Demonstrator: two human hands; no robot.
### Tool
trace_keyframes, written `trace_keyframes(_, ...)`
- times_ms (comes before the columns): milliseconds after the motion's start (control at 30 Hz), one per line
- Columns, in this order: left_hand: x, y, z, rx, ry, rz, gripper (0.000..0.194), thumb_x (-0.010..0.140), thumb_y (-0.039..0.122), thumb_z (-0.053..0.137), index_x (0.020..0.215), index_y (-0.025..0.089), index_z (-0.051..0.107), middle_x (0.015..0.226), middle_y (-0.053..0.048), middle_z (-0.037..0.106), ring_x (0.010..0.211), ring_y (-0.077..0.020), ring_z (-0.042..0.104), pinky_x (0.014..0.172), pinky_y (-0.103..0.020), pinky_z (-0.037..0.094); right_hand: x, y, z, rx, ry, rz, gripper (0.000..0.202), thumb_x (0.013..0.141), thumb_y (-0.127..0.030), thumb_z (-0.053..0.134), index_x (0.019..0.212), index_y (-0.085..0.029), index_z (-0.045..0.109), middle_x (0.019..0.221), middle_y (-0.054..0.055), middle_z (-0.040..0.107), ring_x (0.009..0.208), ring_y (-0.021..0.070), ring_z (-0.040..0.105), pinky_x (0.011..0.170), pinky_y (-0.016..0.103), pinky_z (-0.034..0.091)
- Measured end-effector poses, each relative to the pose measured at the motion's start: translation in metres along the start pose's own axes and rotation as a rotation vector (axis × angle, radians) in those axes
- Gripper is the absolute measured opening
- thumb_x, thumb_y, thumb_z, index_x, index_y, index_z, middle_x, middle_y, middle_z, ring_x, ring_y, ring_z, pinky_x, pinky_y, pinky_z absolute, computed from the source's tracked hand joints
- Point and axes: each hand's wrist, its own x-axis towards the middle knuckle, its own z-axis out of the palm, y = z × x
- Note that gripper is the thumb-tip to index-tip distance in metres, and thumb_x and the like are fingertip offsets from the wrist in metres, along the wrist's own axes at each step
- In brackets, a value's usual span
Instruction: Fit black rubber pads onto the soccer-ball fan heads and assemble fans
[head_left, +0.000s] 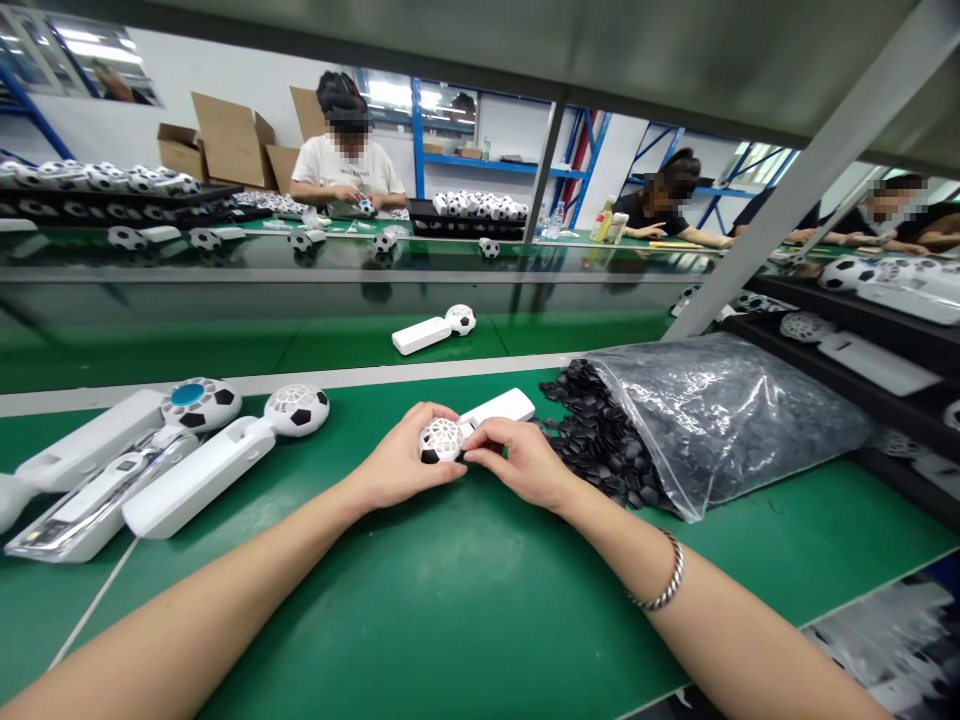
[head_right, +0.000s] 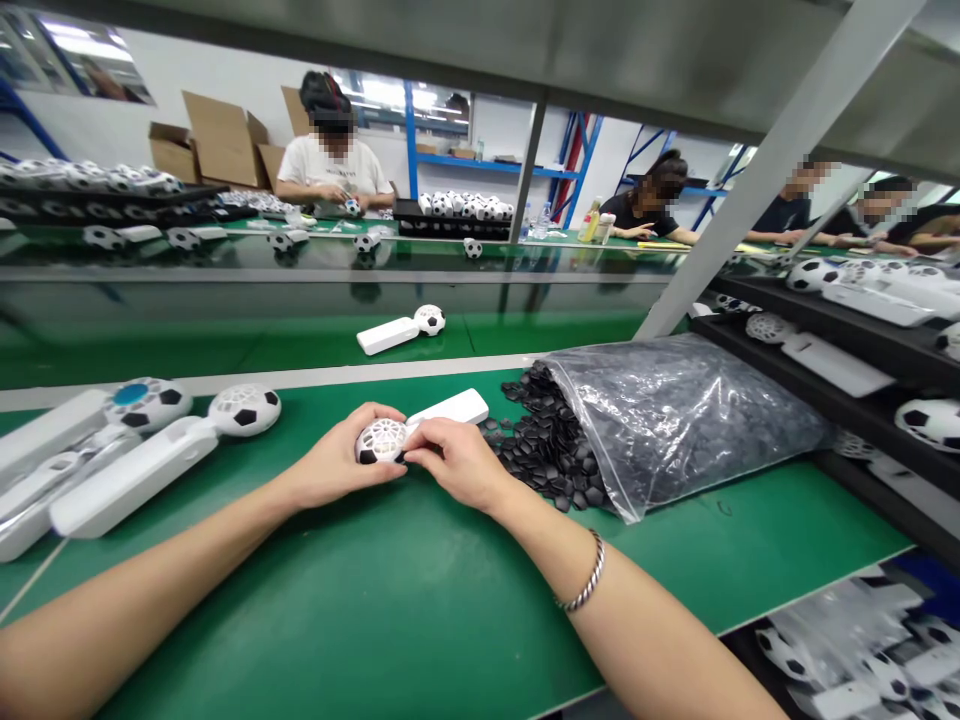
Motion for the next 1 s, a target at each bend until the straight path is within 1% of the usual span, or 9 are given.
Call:
trace_keyframes(367,-0.001,0.001,0.01,0.019,0.119,0.037,0.037,0.065,0.023,0.06,0.1,0.021,0.05,0.099,-0.002,0.049,0.091,-0.0202,0.05,0.079,-0.033,0.041,0.004,0.009,0.008,0.126,0.025,0.119,0.007,0.073,-0.018,0.062,0.07,-0.017,0.056,0.067,-0.003,0.057,0.063,0.0098,0.051,0.06,0.022,0.041)
trace_keyframes(467,0.003,0.001,0.011,-0.089,0.15,-0.031,0.038,0.061,0.023,0.063,0.097,0.02,0.052,0.091,-0.001,0.053,0.081,-0.0182,0.053,0.072,-0.031,0.044,0.006,0.01,0.005,0.086,0.05,0.114,0.011,0.074,-0.024,0.062,0.071,-0.017,0.055,0.066,-0.002,0.057,0.06,0.0099,0.05,0.057,0.022,0.04)
trace_keyframes(533,0.014,-0.001,0.007,-0.2,0.18,-0.099,0.041,0.059,0.023,0.065,0.097,0.019,0.052,0.082,0.001,0.056,0.07,-0.0155,0.054,0.062,-0.027,0.044,0.006,0.012,0.0,0.023,0.092,0.093,0.013,0.075,-0.029,0.061,0.073,-0.017,0.056,0.068,-0.001,0.058,0.061,0.0109,0.05,0.056,0.022,0.04)
trace_keyframes(600,0.035,-0.006,-0.002,-0.237,0.281,-0.134,0.041,0.059,0.024,0.066,0.098,0.018,0.052,0.079,0.001,0.058,0.066,-0.0145,0.055,0.057,-0.024,0.044,0.005,0.016,-0.006,-0.061,0.139,0.066,0.014,0.077,-0.032,0.058,0.077,-0.018,0.056,0.073,0.001,0.058,0.063,0.0119,0.051,0.055,0.023,0.041)
trace_keyframes(633,0.048,-0.01,-0.009,-0.213,0.364,-0.14,0.041,0.059,0.024,0.066,0.097,0.018,0.053,0.082,0.0,0.059,0.068,-0.015,0.056,0.058,-0.024,0.045,0.004,0.019,-0.009,-0.101,0.153,0.06,0.014,0.079,-0.033,0.056,0.078,-0.019,0.057,0.075,0.001,0.058,0.064,0.0123,0.051,0.055,0.023,0.041)
trace_keyframes(733,0.085,-0.026,-0.037,-0.113,0.553,-0.18,0.045,0.06,0.027,0.067,0.101,0.016,0.052,0.097,-0.007,0.059,0.081,-0.0197,0.058,0.066,-0.028,0.046,0.001,0.028,-0.016,-0.203,0.147,0.062,0.014,0.081,-0.033,0.052,0.083,-0.02,0.056,0.085,0.003,0.058,0.071,0.014,0.053,0.055,0.024,0.043)
trace_keyframes(800,0.099,-0.035,-0.055,-0.06,0.602,-0.21,0.055,0.06,0.03,0.068,0.109,0.013,0.049,0.106,-0.013,0.057,0.09,-0.0242,0.057,0.073,-0.032,0.046,-0.001,0.036,-0.02,-0.309,0.136,0.065,0.014,0.082,-0.031,0.051,0.088,-0.02,0.056,0.093,0.005,0.058,0.083,0.0167,0.054,0.065,0.026,0.046)
trace_keyframes(900,0.095,-0.038,-0.07,0.039,0.612,-0.194,0.069,0.059,0.033,0.071,0.118,0.012,0.044,0.119,-0.017,0.05,0.106,-0.0289,0.05,0.086,-0.038,0.041,-0.002,0.045,-0.025,-0.562,0.136,0.128,0.022,0.081,-0.032,0.053,0.097,-0.018,0.057,0.108,0.009,0.056,0.102,0.0234,0.049,0.085,0.036,0.043)
trace_keyframes(1000,0.066,-0.033,-0.079,0.149,0.608,-0.135,0.069,0.059,0.036,0.07,0.121,0.017,0.045,0.126,-0.012,0.047,0.118,-0.0282,0.04,0.098,-0.038,0.032,-0.002,0.049,-0.029,-0.801,0.116,0.326,0.032,0.081,-0.04,0.05,0.102,-0.017,0.06,0.118,0.014,0.052,0.11,0.0321,0.045,0.084,0.047,0.041)
